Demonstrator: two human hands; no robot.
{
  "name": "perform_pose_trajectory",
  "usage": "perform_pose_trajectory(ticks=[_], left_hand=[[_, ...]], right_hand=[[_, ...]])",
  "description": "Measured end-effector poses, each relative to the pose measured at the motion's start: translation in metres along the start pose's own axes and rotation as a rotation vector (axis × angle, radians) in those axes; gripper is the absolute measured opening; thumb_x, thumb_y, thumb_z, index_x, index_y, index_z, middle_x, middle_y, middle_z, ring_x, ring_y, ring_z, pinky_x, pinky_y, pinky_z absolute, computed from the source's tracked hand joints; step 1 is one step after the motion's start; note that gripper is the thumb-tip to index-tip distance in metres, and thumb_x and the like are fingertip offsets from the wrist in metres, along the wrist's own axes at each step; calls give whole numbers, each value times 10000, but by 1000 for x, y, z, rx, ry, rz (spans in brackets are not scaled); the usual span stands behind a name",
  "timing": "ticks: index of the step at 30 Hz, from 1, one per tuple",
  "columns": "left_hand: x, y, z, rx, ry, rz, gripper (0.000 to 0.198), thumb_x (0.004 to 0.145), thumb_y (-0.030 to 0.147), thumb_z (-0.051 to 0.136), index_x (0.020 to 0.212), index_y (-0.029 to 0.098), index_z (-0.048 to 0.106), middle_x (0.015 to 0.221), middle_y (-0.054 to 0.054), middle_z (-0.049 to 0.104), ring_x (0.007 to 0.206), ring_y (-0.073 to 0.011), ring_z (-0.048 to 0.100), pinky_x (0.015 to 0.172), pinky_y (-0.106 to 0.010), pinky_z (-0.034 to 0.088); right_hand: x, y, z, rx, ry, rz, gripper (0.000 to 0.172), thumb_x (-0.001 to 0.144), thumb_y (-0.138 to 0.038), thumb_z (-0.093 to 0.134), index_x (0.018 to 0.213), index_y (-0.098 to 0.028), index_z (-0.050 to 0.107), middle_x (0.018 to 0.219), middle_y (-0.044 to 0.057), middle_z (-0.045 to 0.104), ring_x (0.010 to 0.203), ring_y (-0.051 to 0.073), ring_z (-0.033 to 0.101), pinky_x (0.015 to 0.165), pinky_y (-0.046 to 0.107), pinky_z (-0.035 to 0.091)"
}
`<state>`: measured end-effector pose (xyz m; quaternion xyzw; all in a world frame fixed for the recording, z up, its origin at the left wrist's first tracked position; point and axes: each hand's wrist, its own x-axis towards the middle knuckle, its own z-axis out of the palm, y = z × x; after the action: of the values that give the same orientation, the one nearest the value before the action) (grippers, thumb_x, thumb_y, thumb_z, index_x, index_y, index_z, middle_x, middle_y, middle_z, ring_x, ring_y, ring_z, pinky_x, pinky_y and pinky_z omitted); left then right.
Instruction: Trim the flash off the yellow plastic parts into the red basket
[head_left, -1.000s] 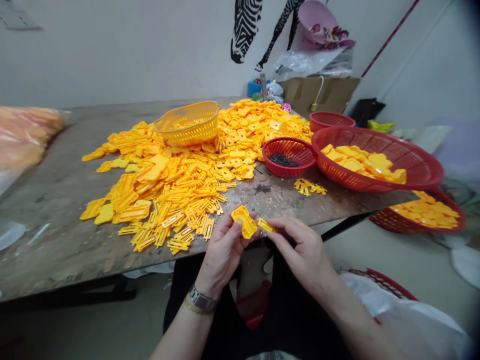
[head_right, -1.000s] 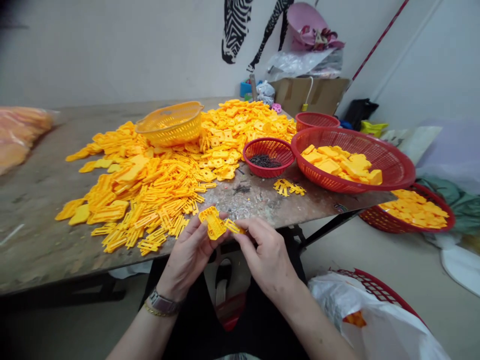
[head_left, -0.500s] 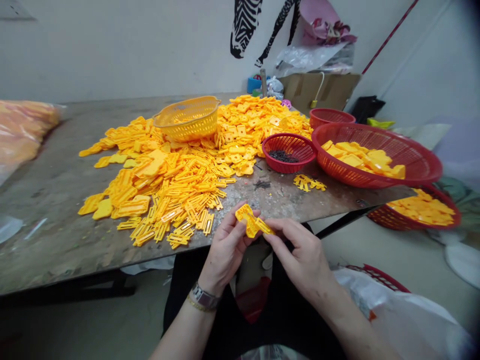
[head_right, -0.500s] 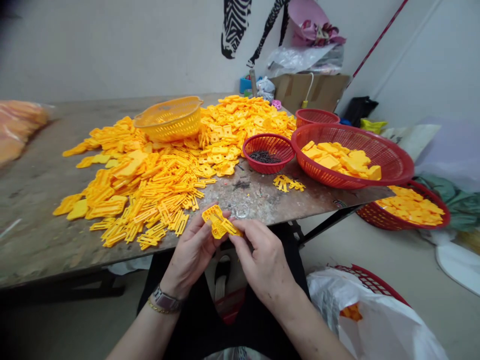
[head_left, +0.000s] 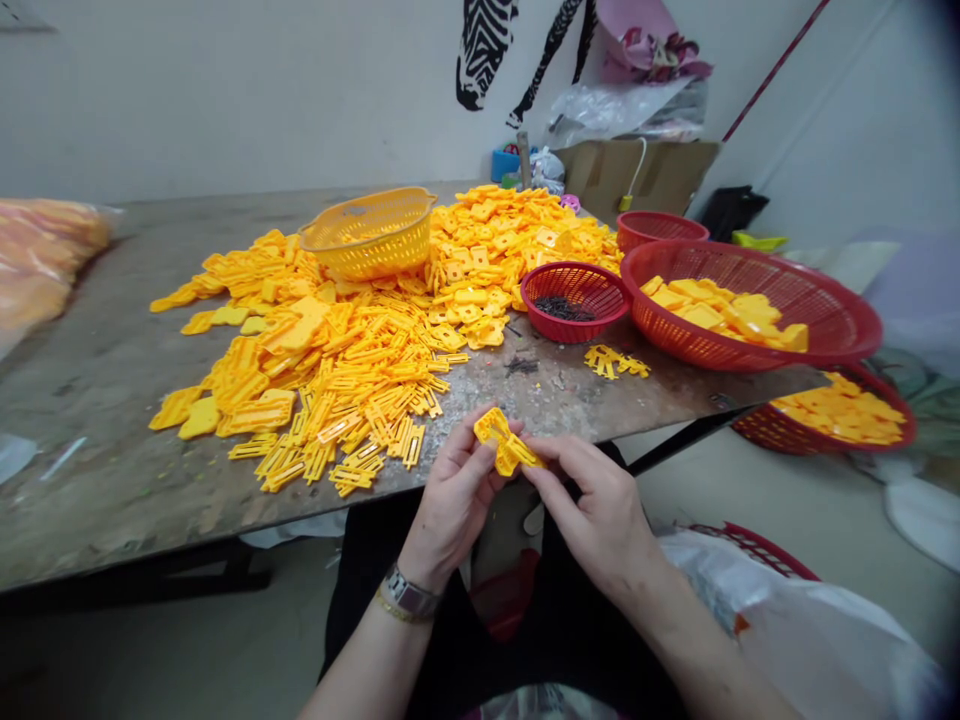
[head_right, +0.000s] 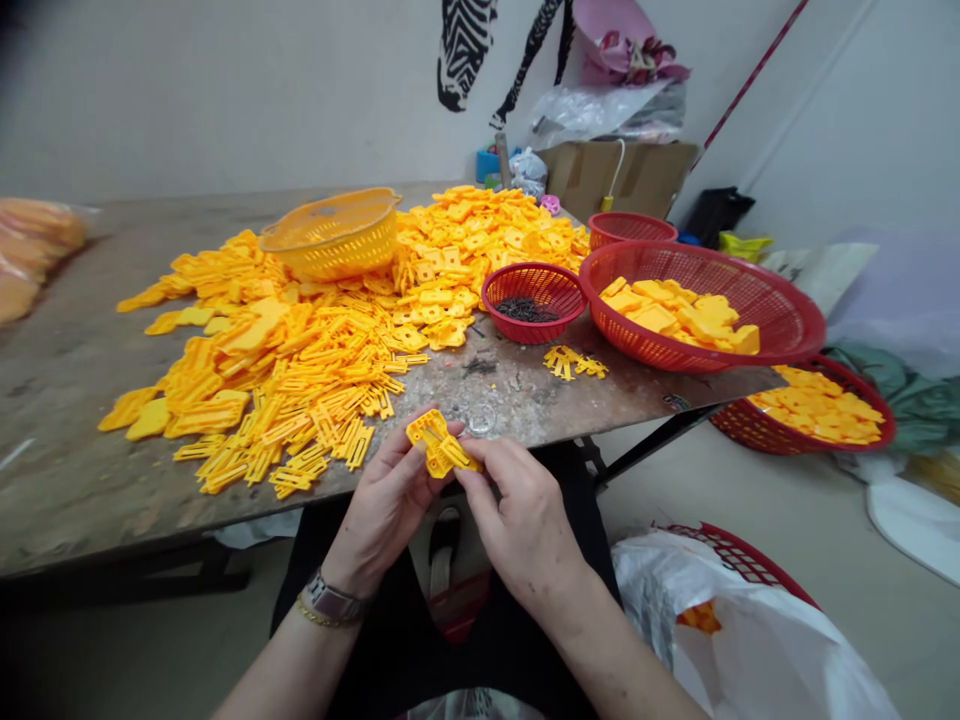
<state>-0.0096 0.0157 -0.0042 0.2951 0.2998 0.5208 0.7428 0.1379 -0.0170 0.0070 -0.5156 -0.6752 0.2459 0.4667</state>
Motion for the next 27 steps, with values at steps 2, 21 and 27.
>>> perform_pose_trajectory(ticks=[2,21,27], left_hand=[[-1,0,0,3,-2,-2,375,864,190,589,1234,233,550,1145,-80,678,1006,-189,648,866,-323,511],[-6,-7,1,22,-13,-31,404,894,188,538,1293,234,497,1185,-81,658,1076,-190,613,905,-318,488],[-9,-7,3,-10,11,-66,449,889,212,547,1330,241,465,1156,-76,668,1073,-190,614,931,-330,466]], right_hand=[[-1,0,0,-2,4,3,198,885,-177,549,1061,-206,635,988,27,657,930,139,597,831,253,459],[-9,3,4,-184,-20,-100,237,904,-211,525,1131,-181,588,1007,68,661,934,192,601,835,328,484],[-14,8,10,-293,-12,-195,297,906,-251,530,1190,-170,566,1042,100,661,980,222,606,861,362,505]])
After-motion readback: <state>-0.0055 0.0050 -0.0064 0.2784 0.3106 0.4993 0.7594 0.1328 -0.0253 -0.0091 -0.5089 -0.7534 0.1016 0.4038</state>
